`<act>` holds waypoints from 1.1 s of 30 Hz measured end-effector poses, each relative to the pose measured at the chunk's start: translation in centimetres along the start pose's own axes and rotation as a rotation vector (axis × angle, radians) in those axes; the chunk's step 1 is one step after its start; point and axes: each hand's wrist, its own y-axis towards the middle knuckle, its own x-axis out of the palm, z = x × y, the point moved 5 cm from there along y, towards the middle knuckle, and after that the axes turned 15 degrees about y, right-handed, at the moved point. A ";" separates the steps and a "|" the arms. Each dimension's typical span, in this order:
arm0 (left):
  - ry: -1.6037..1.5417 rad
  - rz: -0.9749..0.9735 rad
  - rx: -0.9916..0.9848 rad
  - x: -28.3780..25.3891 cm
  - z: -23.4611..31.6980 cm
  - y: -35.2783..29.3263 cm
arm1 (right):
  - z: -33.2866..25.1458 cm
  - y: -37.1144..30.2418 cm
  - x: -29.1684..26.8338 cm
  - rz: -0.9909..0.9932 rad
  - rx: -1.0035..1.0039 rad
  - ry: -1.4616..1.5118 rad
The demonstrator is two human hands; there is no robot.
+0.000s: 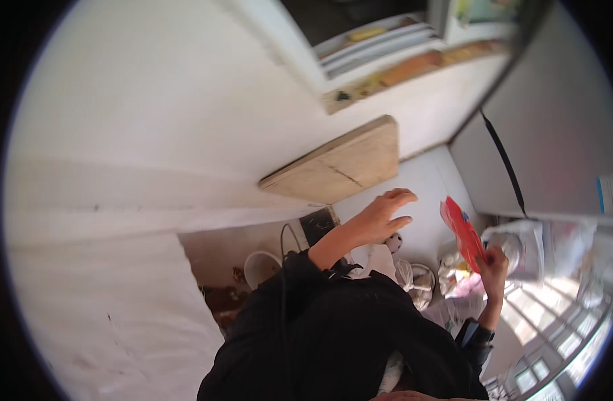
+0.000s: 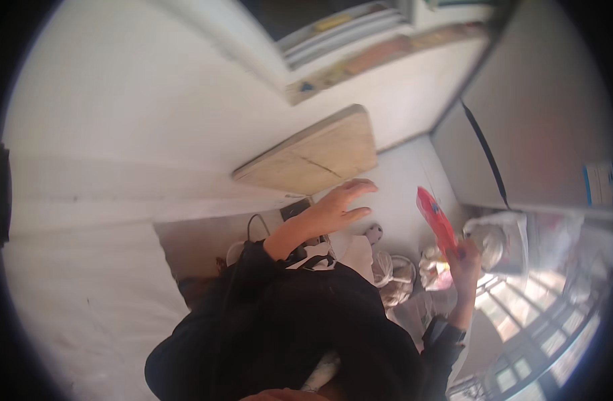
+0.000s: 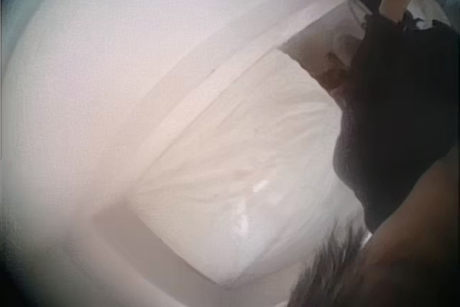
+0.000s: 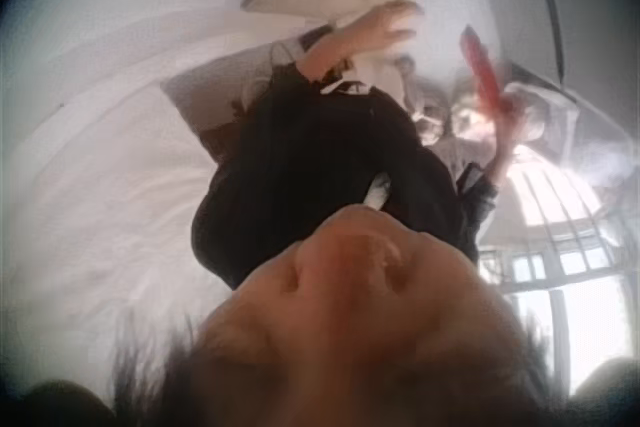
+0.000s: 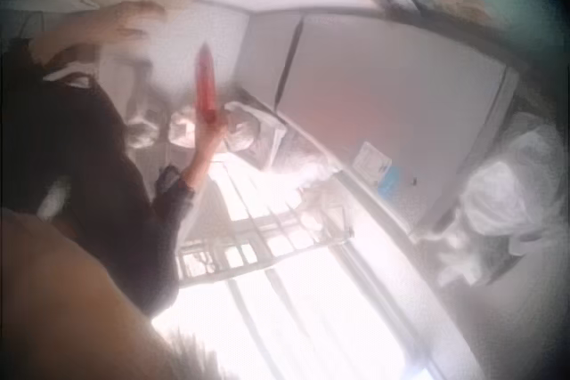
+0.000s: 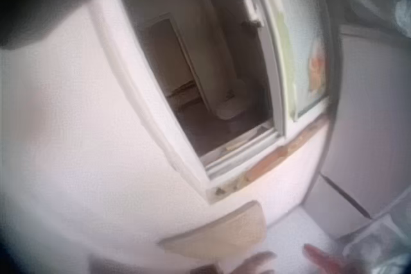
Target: The person washes a white bowl in a metal basin, places it in a steamer pot, then retrieves a red bag and pours a white granular substance into two bowls inside the steamer. The person repeats the pouring into the second bowl and returns the bag to the floor.
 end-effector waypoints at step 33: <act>1.814 2.273 -1.089 -16.8 21.0 -82.2 | -33.8 -15.1 68.0 -1.496 -0.671 -0.124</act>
